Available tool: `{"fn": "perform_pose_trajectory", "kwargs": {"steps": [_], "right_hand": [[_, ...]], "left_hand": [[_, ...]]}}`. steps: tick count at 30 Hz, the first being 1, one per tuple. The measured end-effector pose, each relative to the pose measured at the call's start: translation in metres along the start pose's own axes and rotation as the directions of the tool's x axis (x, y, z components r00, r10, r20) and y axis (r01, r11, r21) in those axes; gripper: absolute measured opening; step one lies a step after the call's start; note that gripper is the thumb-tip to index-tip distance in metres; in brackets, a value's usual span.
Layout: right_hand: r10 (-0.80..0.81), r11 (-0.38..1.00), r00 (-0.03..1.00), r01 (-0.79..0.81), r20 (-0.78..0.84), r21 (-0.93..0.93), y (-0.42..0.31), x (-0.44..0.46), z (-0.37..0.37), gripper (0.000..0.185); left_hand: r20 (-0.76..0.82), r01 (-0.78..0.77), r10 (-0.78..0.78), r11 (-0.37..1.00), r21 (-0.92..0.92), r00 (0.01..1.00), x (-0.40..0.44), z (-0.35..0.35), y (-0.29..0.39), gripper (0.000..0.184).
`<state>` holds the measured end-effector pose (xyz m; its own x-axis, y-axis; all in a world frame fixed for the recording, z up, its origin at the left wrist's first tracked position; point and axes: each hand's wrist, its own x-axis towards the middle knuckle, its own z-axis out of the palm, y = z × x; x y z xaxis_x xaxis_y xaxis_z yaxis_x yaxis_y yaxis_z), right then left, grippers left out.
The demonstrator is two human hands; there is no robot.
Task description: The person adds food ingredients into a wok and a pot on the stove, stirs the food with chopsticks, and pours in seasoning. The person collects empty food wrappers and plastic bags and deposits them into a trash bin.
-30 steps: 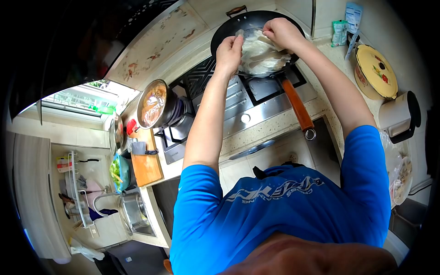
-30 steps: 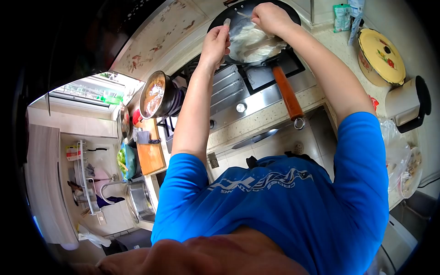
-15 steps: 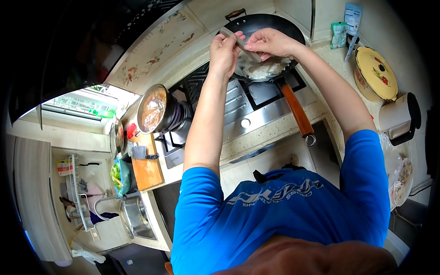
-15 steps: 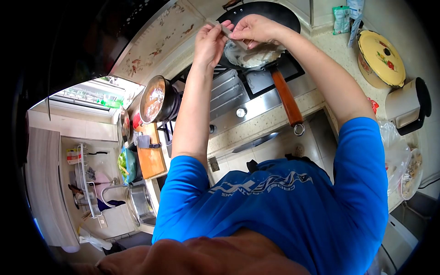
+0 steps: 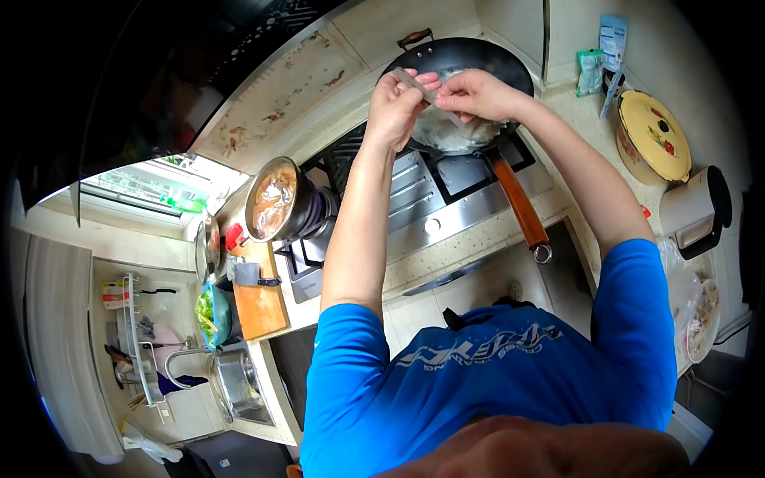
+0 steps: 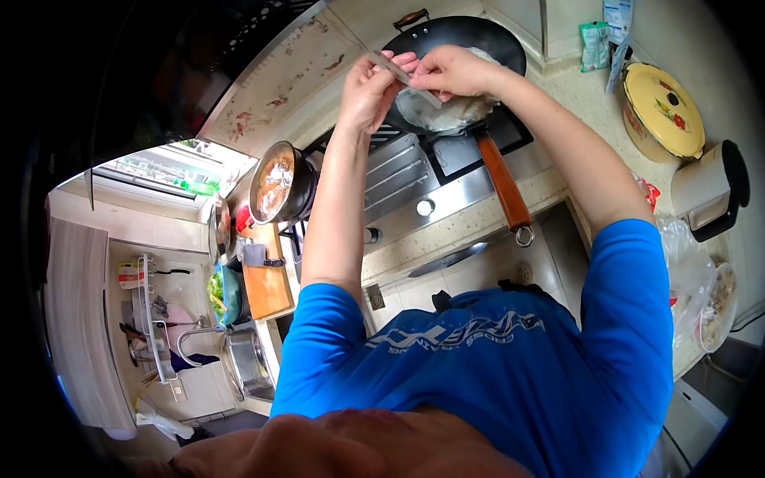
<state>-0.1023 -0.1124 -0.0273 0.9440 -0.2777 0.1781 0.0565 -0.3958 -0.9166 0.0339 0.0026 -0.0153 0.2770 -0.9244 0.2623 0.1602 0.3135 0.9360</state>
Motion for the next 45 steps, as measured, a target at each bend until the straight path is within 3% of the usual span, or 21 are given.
{"fn": "perform_pose_trajectory", "kwargs": {"steps": [6, 11, 13, 17, 22, 25, 26, 28, 32, 35, 37, 39, 41, 45], "right_hand": [[-0.143, 0.975, 0.990, 0.138, -0.017, -0.173, -0.005, -0.001, 0.002, 0.025], [-0.101, 0.980, 0.995, 0.098, -0.006, -0.171, -0.009, -0.004, 0.001, 0.028], [-0.096, 0.980, 0.995, 0.095, 0.005, -0.177, -0.007, -0.005, 0.001, 0.029], [-0.064, 0.990, 0.998, 0.063, -0.004, -0.129, -0.006, -0.006, -0.001, 0.028], [-0.037, 0.984, 0.999, 0.037, 0.005, -0.172, -0.006, -0.006, -0.001, 0.029], [0.016, 0.990, 1.000, -0.017, -0.011, -0.141, -0.002, -0.004, -0.006, 0.028], [0.038, 0.999, 0.999, -0.039, -0.031, -0.036, -0.001, -0.004, -0.008, 0.027], [0.109, 0.982, 0.992, -0.097, -0.064, 0.163, -0.011, -0.010, -0.008, 0.023], [0.085, 0.927, 0.991, -0.043, -0.099, 0.373, 0.002, -0.004, -0.013, 0.024], [0.123, 0.899, 0.953, 0.012, -0.277, 0.439, 0.003, -0.006, -0.021, 0.022], [0.133, 0.926, 0.956, -0.026, -0.260, 0.377, 0.002, -0.005, -0.022, 0.021], [0.150, 0.947, 0.959, -0.071, -0.239, 0.312, 0.002, -0.007, -0.021, 0.021], [0.108, 0.945, 0.978, -0.047, -0.176, 0.324, 0.003, -0.008, -0.020, 0.021], [0.124, 0.931, 0.977, -0.053, -0.176, 0.360, 0.008, -0.008, -0.023, 0.025]], "left_hand": [[-0.005, 0.050, -0.050, 0.997, -0.065, 0.999, 0.000, -0.002, 0.004, 0.025], [-0.028, 0.081, -0.084, 0.994, -0.078, 0.996, -0.001, -0.006, 0.002, 0.019], [-0.050, 0.076, -0.075, 0.997, 0.015, 0.996, -0.001, -0.006, 0.001, 0.018], [-0.088, 0.102, -0.101, 0.995, 0.011, 0.991, 0.001, -0.004, 0.000, 0.017], [-0.158, 0.087, -0.043, 0.957, 0.278, 0.987, 0.009, -0.007, -0.010, 0.018], [-0.216, 0.094, -0.043, 0.969, 0.230, 0.975, 0.012, -0.002, -0.009, 0.019], [-0.217, 0.095, -0.044, 0.969, 0.230, 0.975, 0.011, 0.001, -0.008, 0.019], [-0.294, 0.093, -0.096, 0.995, -0.024, 0.951, 0.008, 0.011, -0.002, 0.018], [-0.360, 0.027, -0.051, 0.997, -0.070, 0.932, 0.010, 0.008, -0.012, 0.019], [-0.434, -0.089, 0.042, 0.992, -0.088, 0.900, 0.011, 0.001, -0.018, 0.014], [-0.371, -0.017, 0.085, 0.983, 0.183, 0.925, 0.004, 0.015, -0.009, 0.015], [-0.239, -0.004, 0.089, 0.942, 0.336, 0.967, 0.004, 0.027, -0.009, 0.026], [-0.214, 0.066, 0.016, 0.925, 0.373, 0.977, 0.001, 0.038, -0.003, 0.030], [-0.169, 0.069, 0.013, 0.880, 0.469, 0.985, 0.000, 0.038, 0.000, 0.031]]}}
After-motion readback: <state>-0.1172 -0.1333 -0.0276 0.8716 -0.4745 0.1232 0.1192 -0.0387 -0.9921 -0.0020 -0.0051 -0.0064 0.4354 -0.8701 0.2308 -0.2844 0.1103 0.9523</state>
